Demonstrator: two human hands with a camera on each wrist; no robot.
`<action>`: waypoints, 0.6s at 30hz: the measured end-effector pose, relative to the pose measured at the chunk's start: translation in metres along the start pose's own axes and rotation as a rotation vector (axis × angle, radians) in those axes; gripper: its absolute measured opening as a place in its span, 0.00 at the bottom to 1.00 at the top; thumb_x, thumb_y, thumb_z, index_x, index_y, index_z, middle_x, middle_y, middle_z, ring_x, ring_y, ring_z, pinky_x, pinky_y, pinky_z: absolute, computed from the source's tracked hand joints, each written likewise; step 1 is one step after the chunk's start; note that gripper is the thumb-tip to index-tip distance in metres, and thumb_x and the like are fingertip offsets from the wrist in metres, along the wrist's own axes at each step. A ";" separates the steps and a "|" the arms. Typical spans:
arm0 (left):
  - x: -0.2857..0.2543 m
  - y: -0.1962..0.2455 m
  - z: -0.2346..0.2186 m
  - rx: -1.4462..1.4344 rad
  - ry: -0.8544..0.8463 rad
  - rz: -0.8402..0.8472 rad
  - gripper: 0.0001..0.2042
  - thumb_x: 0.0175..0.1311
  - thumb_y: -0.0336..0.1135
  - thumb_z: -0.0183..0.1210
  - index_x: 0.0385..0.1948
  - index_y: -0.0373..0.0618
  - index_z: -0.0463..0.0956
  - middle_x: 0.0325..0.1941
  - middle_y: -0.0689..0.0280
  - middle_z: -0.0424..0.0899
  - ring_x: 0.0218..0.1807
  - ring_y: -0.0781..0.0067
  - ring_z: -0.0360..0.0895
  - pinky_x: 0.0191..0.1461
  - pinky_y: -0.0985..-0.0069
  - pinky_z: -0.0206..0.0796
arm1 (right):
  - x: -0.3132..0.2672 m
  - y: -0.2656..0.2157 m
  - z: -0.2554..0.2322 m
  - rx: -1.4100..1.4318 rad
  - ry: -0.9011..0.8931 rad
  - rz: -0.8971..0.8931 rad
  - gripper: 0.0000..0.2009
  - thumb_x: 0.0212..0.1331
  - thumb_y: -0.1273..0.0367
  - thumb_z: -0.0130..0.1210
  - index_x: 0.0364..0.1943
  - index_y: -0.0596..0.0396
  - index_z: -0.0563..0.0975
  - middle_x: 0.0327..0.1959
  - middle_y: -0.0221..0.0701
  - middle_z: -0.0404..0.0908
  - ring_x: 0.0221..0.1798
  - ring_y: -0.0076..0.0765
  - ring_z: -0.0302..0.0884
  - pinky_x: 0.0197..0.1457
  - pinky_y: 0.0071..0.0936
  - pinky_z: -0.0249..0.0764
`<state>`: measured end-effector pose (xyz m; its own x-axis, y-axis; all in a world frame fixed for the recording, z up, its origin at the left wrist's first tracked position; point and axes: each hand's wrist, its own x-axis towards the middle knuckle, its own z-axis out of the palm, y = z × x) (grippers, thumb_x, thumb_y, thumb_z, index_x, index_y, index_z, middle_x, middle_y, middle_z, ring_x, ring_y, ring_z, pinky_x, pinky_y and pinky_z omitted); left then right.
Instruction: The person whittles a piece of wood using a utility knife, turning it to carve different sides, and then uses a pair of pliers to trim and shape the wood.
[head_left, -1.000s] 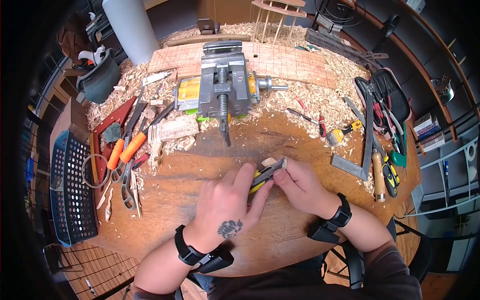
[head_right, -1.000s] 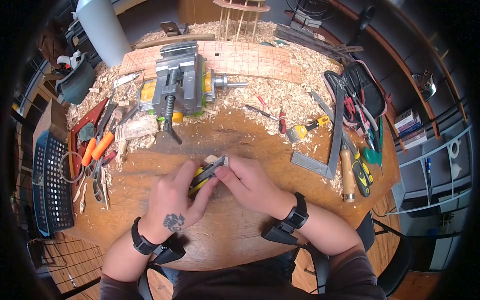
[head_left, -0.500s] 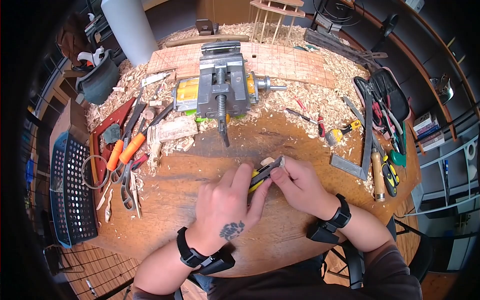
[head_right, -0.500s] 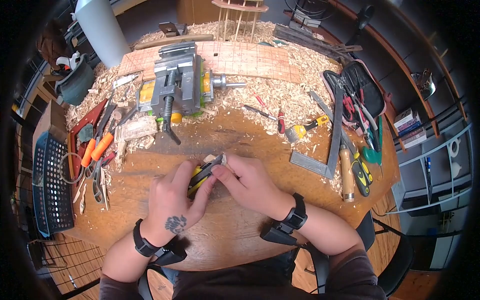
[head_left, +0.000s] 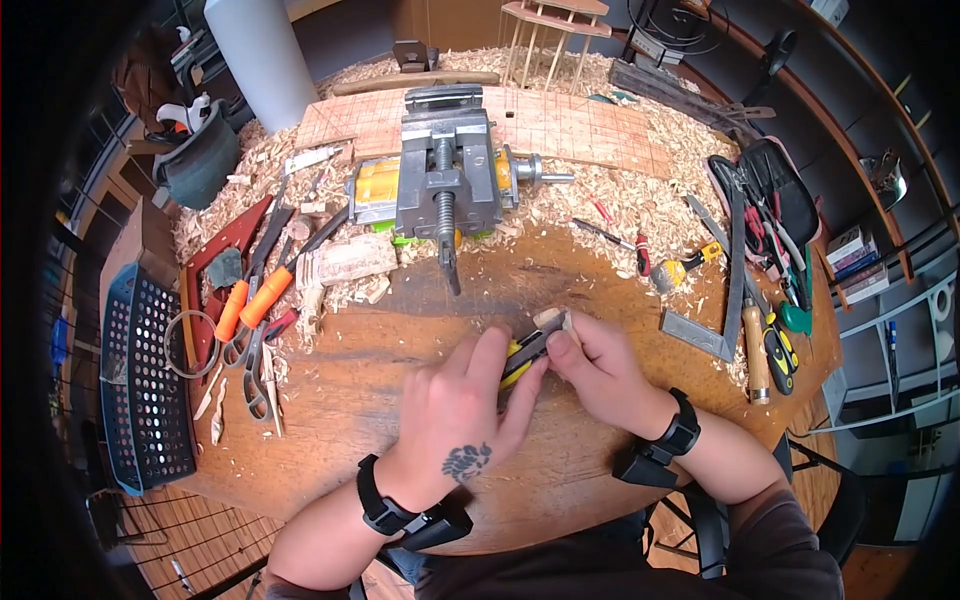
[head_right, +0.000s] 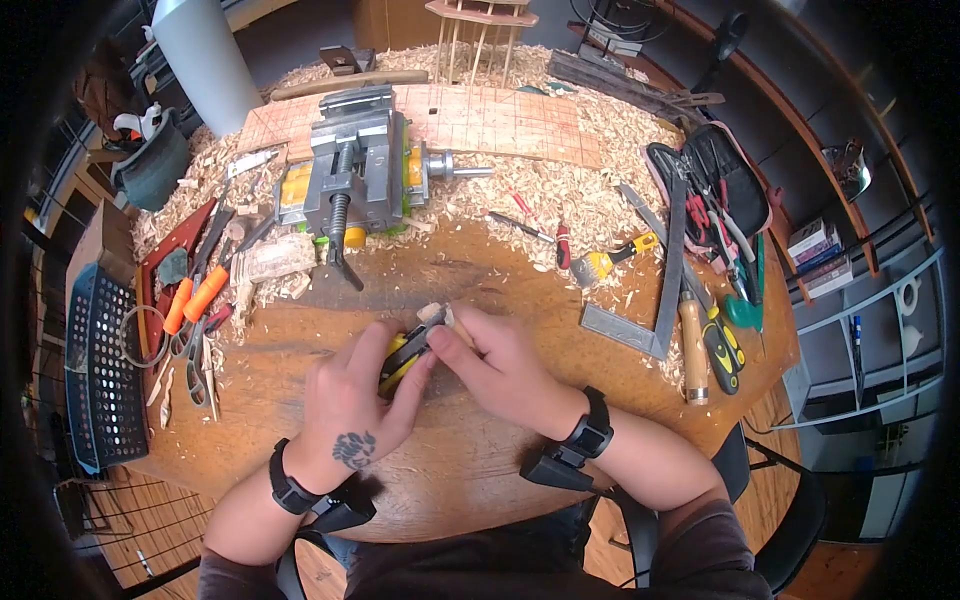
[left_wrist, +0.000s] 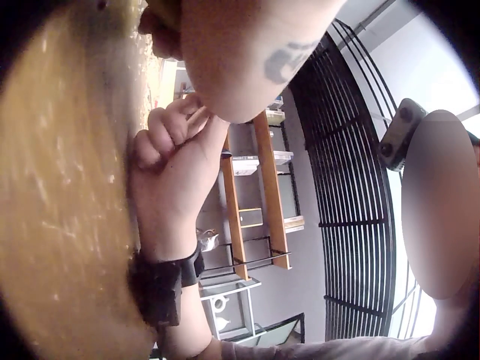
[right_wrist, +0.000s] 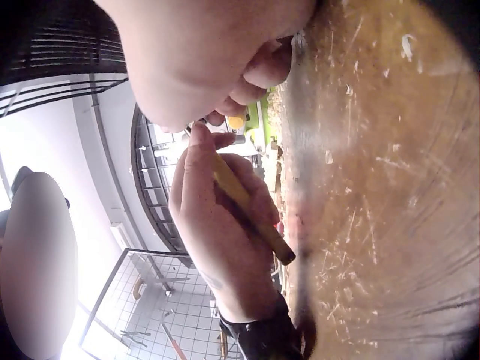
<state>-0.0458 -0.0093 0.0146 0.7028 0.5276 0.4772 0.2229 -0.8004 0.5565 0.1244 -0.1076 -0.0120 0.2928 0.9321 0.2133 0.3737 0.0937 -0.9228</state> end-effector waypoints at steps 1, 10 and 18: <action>0.000 -0.001 -0.001 0.008 -0.026 0.002 0.13 0.64 0.38 0.68 0.39 0.40 0.77 0.26 0.54 0.81 0.22 0.49 0.82 0.23 0.59 0.73 | -0.001 0.002 -0.002 -0.005 -0.047 0.037 0.18 0.78 0.55 0.52 0.42 0.59 0.79 0.25 0.40 0.77 0.27 0.34 0.77 0.33 0.32 0.70; 0.001 -0.004 -0.004 -0.016 -0.060 0.032 0.13 0.62 0.38 0.69 0.41 0.40 0.79 0.26 0.53 0.82 0.23 0.49 0.83 0.24 0.60 0.74 | -0.004 0.003 -0.002 0.088 -0.120 0.089 0.19 0.79 0.56 0.50 0.53 0.61 0.75 0.34 0.41 0.83 0.37 0.38 0.85 0.40 0.33 0.75; 0.001 -0.004 -0.005 -0.019 -0.038 0.041 0.13 0.62 0.37 0.69 0.41 0.39 0.79 0.25 0.53 0.83 0.22 0.50 0.83 0.23 0.61 0.74 | -0.002 -0.007 -0.002 0.021 -0.049 -0.021 0.15 0.77 0.59 0.55 0.48 0.59 0.77 0.29 0.36 0.81 0.31 0.28 0.79 0.36 0.30 0.73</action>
<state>-0.0493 -0.0043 0.0170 0.7364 0.4831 0.4737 0.1809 -0.8152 0.5502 0.1228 -0.1106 -0.0053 0.2420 0.9457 0.2169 0.3602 0.1200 -0.9251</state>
